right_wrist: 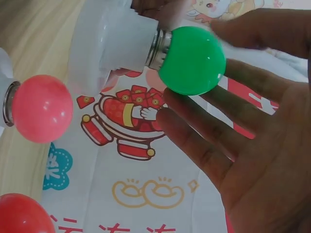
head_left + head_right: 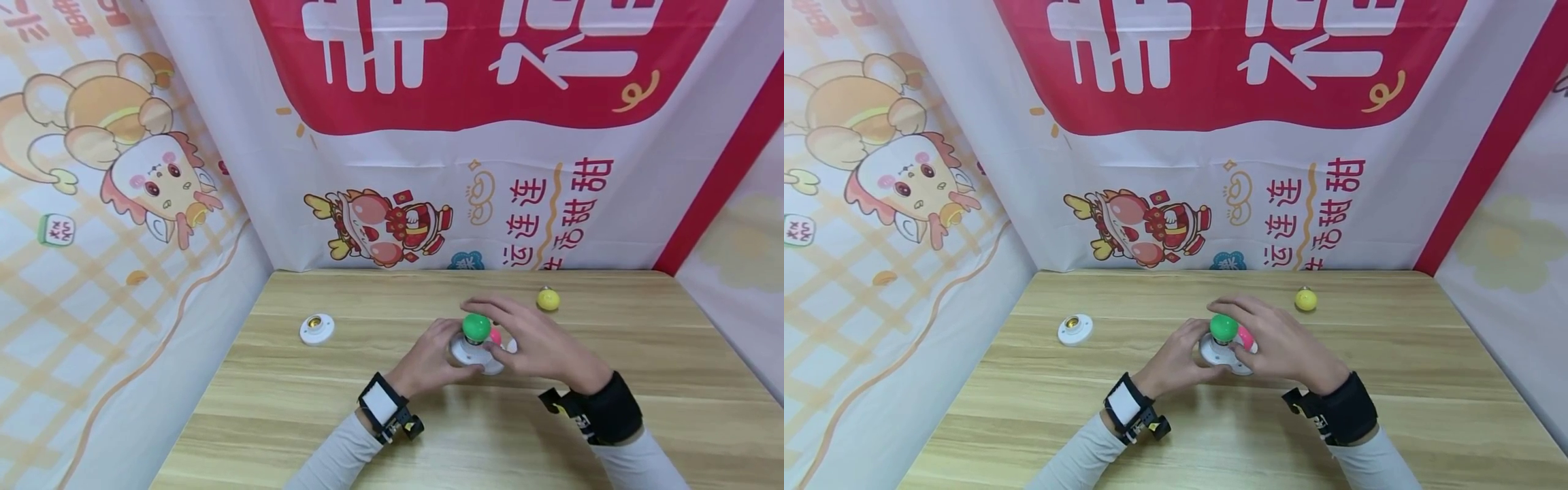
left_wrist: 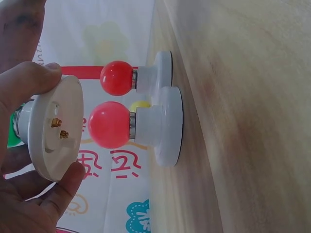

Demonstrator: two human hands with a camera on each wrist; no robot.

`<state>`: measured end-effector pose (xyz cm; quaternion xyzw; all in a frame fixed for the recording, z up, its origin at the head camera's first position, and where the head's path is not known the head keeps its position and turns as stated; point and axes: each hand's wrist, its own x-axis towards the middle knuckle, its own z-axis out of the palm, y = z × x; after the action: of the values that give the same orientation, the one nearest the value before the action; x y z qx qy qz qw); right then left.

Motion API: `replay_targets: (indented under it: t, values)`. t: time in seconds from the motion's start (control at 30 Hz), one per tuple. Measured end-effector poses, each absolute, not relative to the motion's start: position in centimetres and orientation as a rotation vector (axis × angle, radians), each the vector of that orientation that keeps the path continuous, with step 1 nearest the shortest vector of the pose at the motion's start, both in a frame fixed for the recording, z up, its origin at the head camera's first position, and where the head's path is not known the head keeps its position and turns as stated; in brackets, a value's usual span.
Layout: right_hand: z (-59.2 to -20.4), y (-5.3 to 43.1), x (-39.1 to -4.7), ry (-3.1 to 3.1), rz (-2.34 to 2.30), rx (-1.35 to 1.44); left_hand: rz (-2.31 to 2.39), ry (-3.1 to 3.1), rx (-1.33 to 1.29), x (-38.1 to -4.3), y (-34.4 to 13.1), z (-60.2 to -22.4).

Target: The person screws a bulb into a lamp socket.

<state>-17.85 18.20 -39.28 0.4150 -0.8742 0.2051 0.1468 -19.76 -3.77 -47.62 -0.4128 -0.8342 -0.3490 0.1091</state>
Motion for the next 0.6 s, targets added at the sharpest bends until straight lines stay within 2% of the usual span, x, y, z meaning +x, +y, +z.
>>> replay_targets:
  t: [0.6]
  values:
    - [-39.60,18.31,-18.08,-2.472,0.610,1.193,-1.034,-2.447,-1.221,-19.69,-3.87,-47.57]
